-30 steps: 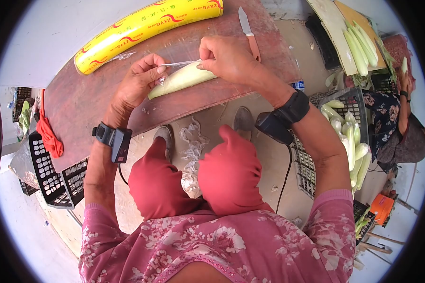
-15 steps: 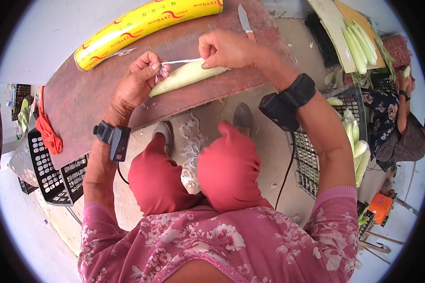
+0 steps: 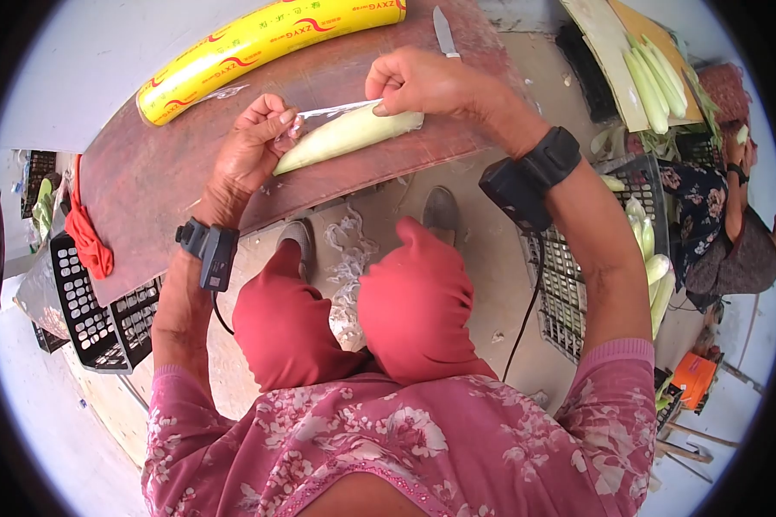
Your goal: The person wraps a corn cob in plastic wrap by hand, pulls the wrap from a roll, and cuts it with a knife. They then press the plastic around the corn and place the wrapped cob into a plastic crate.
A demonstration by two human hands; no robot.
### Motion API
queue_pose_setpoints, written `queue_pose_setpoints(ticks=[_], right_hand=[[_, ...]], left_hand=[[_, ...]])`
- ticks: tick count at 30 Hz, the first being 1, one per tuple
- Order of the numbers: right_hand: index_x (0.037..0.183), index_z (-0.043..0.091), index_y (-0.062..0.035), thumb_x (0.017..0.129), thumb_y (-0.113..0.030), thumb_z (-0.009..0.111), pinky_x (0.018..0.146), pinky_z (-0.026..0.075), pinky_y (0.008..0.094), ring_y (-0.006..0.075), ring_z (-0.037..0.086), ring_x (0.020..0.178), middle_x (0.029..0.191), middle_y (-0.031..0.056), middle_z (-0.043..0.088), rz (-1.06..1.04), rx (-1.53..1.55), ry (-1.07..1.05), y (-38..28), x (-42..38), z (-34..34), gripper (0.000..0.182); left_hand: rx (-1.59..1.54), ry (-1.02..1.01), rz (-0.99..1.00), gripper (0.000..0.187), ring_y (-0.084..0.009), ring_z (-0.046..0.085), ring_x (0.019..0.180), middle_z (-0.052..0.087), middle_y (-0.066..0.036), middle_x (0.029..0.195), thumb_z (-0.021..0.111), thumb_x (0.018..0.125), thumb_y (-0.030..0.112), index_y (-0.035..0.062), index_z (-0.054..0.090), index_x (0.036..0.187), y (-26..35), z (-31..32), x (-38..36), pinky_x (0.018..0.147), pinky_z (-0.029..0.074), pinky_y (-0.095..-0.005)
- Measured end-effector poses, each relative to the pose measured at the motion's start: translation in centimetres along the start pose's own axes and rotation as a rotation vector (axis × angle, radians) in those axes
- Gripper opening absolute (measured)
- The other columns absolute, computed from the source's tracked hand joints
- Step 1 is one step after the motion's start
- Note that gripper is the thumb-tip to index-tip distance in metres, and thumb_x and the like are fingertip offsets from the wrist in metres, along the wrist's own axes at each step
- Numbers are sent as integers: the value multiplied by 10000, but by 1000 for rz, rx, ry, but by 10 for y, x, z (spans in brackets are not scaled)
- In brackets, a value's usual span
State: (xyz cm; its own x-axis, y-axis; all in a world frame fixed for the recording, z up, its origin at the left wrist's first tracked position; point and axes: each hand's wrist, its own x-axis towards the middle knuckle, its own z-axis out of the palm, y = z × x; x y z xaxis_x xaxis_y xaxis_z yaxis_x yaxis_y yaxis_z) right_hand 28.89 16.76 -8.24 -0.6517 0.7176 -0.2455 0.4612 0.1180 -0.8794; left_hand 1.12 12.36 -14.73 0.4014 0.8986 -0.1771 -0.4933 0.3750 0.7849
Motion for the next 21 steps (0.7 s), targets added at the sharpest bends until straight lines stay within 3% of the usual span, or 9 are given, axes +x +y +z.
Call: queue_pose_setpoints(ticks=[5, 11, 14, 21], right_hand=[[945, 674, -3, 796, -123, 699, 645, 428, 249, 90, 544, 750, 782, 6, 615, 62, -40, -66, -13, 1, 0, 194], [922, 672, -11, 802, -105, 656, 663, 436, 251, 92, 549, 768, 811, 8, 626, 28, 128, -51, -3, 6, 1, 153], [923, 626, -12, 851, -127, 616, 719, 431, 233, 61, 532, 798, 830, -8, 604, 84, 91, -1, -2, 8, 4, 136], [923, 648, -26, 851, -177, 590, 647, 458, 308, 137, 584, 738, 798, 44, 649, 127, -151, 204, -4, 13, 15, 177]], left_hand=[[0, 58, 63, 70, -107, 561, 718, 623, -63, 832, 595, 918, 17, 62, 542, 915, -5, 0, 0, 568, 424, -193], [-26, 135, 84, 87, -104, 582, 704, 636, -56, 821, 606, 901, -7, 56, 550, 919, -3, 4, -2, 560, 446, -199], [12, 120, 59, 73, -93, 568, 699, 621, -35, 803, 605, 910, 21, 49, 566, 965, 0, 8, -4, 570, 430, -188], [448, 6, -78, 180, -47, 519, 748, 604, 38, 863, 630, 927, 149, 53, 629, 1079, 13, 17, -1, 624, 409, -176]])
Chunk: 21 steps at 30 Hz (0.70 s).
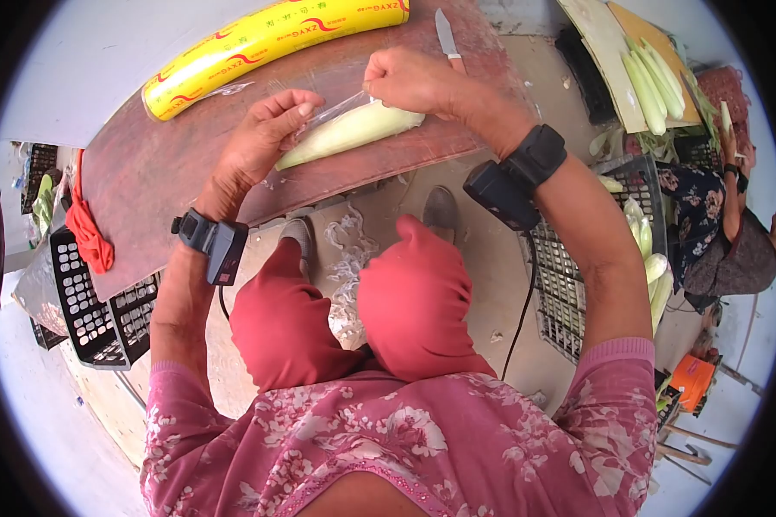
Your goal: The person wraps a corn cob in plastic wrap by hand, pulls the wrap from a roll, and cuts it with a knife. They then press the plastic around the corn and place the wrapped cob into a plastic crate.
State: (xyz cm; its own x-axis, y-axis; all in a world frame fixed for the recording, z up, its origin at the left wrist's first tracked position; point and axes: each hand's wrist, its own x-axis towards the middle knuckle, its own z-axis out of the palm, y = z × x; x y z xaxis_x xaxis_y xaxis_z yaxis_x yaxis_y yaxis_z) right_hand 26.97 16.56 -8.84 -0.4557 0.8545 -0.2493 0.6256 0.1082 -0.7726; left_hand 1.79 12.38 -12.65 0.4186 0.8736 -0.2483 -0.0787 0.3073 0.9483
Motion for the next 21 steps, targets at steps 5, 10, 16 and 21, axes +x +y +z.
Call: queue_pose_setpoints(ticks=[5, 10, 16, 21], right_hand=[[880, 590, -34, 914, -225, 564, 622, 432, 275, 91, 535, 720, 767, 11, 598, -93, -148, 20, -1, -1, 1, 195], [950, 627, -19, 924, -213, 547, 659, 459, 300, 131, 588, 738, 765, 41, 625, -164, -125, 13, 0, -5, 0, 211], [1002, 598, -28, 980, -190, 465, 734, 425, 233, 85, 546, 814, 871, -2, 594, -25, 336, -105, 9, -6, -9, 210], [1011, 602, -38, 960, -157, 512, 806, 436, 230, 92, 561, 905, 1003, 13, 579, -46, 440, -186, 23, -9, -19, 157]], left_hand=[[303, -62, 12, 156, -29, 520, 761, 614, 64, 878, 651, 922, 178, 63, 666, 1026, 14, 20, 1, 684, 428, -187], [194, 33, 78, 100, -16, 480, 701, 584, 75, 808, 644, 927, 163, 69, 656, 958, -4, 17, 10, 633, 397, -174], [137, 110, 138, 87, -3, 410, 633, 518, 88, 741, 619, 943, 163, 81, 615, 914, -8, 19, 8, 552, 328, -174], [136, 125, 180, 93, -1, 366, 594, 472, 96, 706, 603, 955, 176, 89, 590, 923, -13, 19, 6, 523, 292, -174]])
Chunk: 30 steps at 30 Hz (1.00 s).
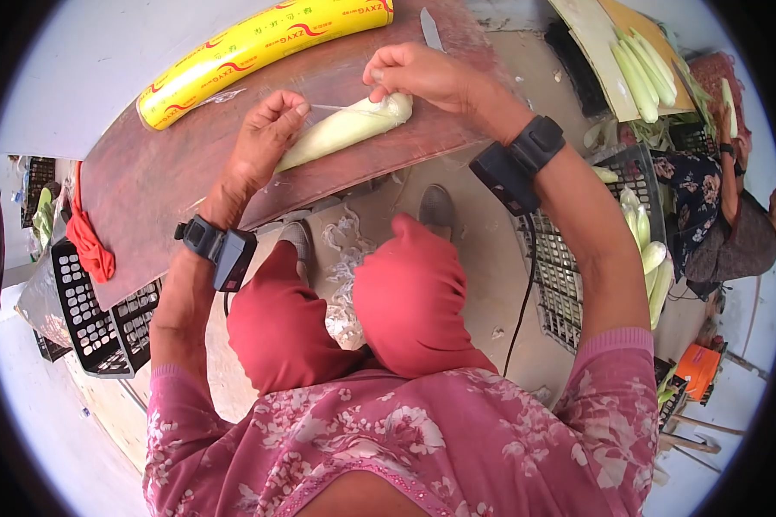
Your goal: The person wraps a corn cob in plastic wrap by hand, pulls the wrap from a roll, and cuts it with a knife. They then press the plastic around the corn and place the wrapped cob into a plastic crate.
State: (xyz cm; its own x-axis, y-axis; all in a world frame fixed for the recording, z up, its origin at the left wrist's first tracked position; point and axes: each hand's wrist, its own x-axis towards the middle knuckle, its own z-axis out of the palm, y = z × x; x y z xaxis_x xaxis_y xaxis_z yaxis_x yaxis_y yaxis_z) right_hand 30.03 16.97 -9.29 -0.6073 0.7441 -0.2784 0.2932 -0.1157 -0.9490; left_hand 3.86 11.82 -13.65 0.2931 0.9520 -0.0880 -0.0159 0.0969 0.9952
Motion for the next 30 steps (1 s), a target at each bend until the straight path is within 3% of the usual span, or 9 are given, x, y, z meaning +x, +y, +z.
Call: queue_pose_setpoints(ticks=[2, 5, 11, 14, 17, 20, 26, 30], right_hand=[[1018, 605, -27, 921, -121, 566, 846, 443, 248, 112, 564, 955, 1097, 42, 562, -63, -75, -17, 7, -2, 1, 141], [1041, 610, -7, 835, -55, 632, 898, 446, 291, 164, 565, 1039, 1235, 89, 517, -195, -607, 61, -6, -13, 10, 212], [1056, 623, -31, 794, -3, 621, 919, 453, 315, 226, 557, 1108, 1313, 126, 488, -218, -771, 144, 0, -15, 15, 264], [1002, 620, -35, 802, -17, 631, 889, 461, 318, 222, 565, 1056, 1233, 108, 526, -339, -774, 137, 7, -10, 13, 202], [956, 592, -22, 842, -35, 619, 841, 470, 313, 178, 575, 965, 1098, 70, 576, -274, -817, 147, 7, -7, 11, 119], [926, 558, -19, 891, -50, 590, 793, 468, 288, 126, 567, 883, 968, 29, 598, -171, -563, 201, 5, -4, 9, 57], [939, 516, -23, 922, -45, 564, 764, 464, 241, 87, 563, 855, 893, 10, 598, -232, -407, 270, 15, 0, 4, 56], [952, 550, -25, 876, -71, 623, 700, 486, 270, 111, 598, 796, 854, 47, 630, -226, -224, 275, 22, 3, 1, 115]], left_hand=[[-38, 19, 15, 97, -2, 352, 581, 459, 98, 696, 601, 957, 182, 91, 586, 926, -3, -2, 0, 512, 281, -175], [-21, 6, 5, 95, -5, 394, 639, 483, 92, 725, 601, 952, 155, 80, 589, 895, -2, -3, -2, 564, 341, -176], [20, 9, 14, 96, -5, 390, 640, 480, 92, 720, 598, 954, 153, 79, 588, 894, 0, -2, -4, 564, 338, -175], [26, 4, 52, 109, -1, 351, 579, 456, 100, 689, 600, 961, 194, 88, 590, 935, -4, -2, -3, 507, 276, -172], [23, -18, 51, 109, 1, 347, 581, 451, 104, 691, 598, 963, 196, 91, 589, 932, -4, -3, -3, 507, 274, -171], [39, -22, 74, 107, 4, 341, 582, 444, 108, 693, 592, 967, 199, 97, 587, 934, -6, -4, -3, 507, 272, -170], [58, -68, 75, 114, 7, 337, 596, 438, 111, 706, 577, 976, 207, 102, 572, 931, -8, -6, -1, 516, 271, -165], [72, -76, 74, 134, 4, 338, 608, 433, 109, 713, 566, 982, 215, 100, 557, 913, -8, -6, -2, 529, 278, -166]])
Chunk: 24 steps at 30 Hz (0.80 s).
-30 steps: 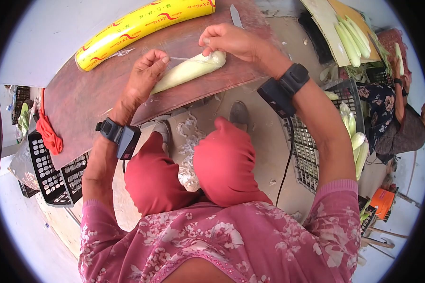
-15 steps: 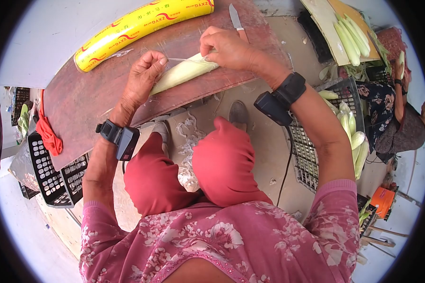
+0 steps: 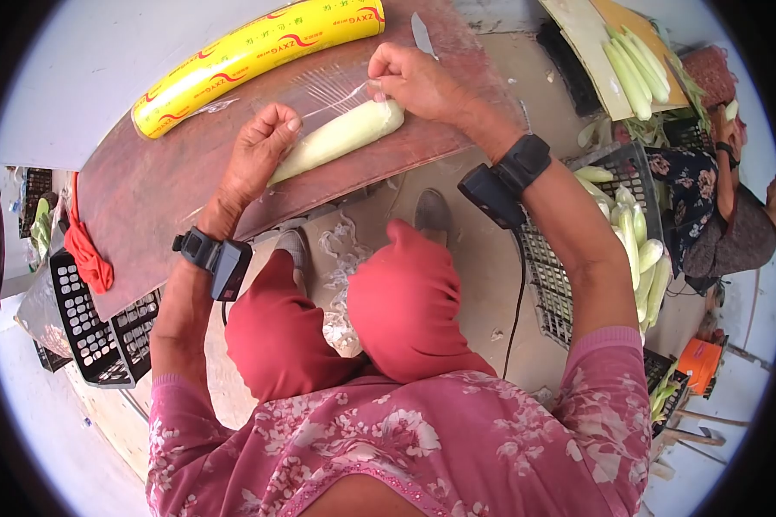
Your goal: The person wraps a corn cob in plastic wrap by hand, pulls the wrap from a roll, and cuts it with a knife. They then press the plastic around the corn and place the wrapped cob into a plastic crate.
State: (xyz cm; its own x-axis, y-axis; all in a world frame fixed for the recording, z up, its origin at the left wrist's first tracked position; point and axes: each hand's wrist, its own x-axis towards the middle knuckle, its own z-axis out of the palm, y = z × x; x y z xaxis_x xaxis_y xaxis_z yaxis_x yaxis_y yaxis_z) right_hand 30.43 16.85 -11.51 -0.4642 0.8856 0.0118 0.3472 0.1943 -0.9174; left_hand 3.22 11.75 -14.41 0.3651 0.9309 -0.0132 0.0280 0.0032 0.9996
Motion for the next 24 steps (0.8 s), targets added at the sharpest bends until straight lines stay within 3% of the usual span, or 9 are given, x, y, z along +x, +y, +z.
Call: queue_pose_setpoints(ticks=[2, 8, 14, 17, 20, 24], right_hand=[[972, 546, -22, 884, -49, 614, 685, 486, 246, 97, 598, 783, 862, 45, 629, 37, 207, -20, 6, 0, -2, 115], [974, 546, -8, 884, -22, 613, 662, 482, 221, 73, 589, 767, 849, 41, 631, 85, 263, 89, 3, -7, -2, 114], [1024, 573, -22, 920, -75, 588, 657, 472, 202, 54, 569, 723, 855, 8, 634, 127, 88, 139, -20, -20, -8, 118], [1031, 589, -15, 921, -80, 571, 660, 475, 215, 59, 561, 714, 857, 6, 636, 69, 66, 57, -6, -18, -10, 128], [1005, 593, -16, 924, -73, 549, 675, 478, 227, 64, 552, 716, 839, -1, 617, 11, -242, 10, -6, -17, -14, 108], [980, 592, -20, 930, -96, 532, 684, 474, 246, 76, 558, 731, 816, 6, 606, -26, -285, 75, -8, -17, -12, 109]], left_hand=[[33, 2, -5, 142, 2, 337, 611, 430, 108, 715, 561, 985, 218, 99, 551, 907, 2, 1, -2, 533, 281, -168], [11, -17, 3, 136, 0, 345, 635, 431, 105, 735, 550, 990, 209, 96, 548, 913, 0, 1, -2, 552, 294, -166], [36, -66, 15, 108, -7, 402, 708, 477, 95, 790, 551, 988, 181, 84, 546, 939, -9, 0, -4, 637, 363, -162], [51, -56, 29, 103, -12, 453, 734, 530, 74, 809, 561, 980, 168, 66, 554, 968, -12, -1, -1, 657, 399, -172], [-29, -62, -148, 192, -24, 501, 759, 577, 48, 823, 585, 963, 156, 45, 571, 1119, 7, 5, -4, 674, 432, -190], [185, -97, -207, 325, -52, 554, 815, 640, 8, 907, 625, 934, 155, 38, 583, 1235, 17, 1, 2, 724, 467, -214]])
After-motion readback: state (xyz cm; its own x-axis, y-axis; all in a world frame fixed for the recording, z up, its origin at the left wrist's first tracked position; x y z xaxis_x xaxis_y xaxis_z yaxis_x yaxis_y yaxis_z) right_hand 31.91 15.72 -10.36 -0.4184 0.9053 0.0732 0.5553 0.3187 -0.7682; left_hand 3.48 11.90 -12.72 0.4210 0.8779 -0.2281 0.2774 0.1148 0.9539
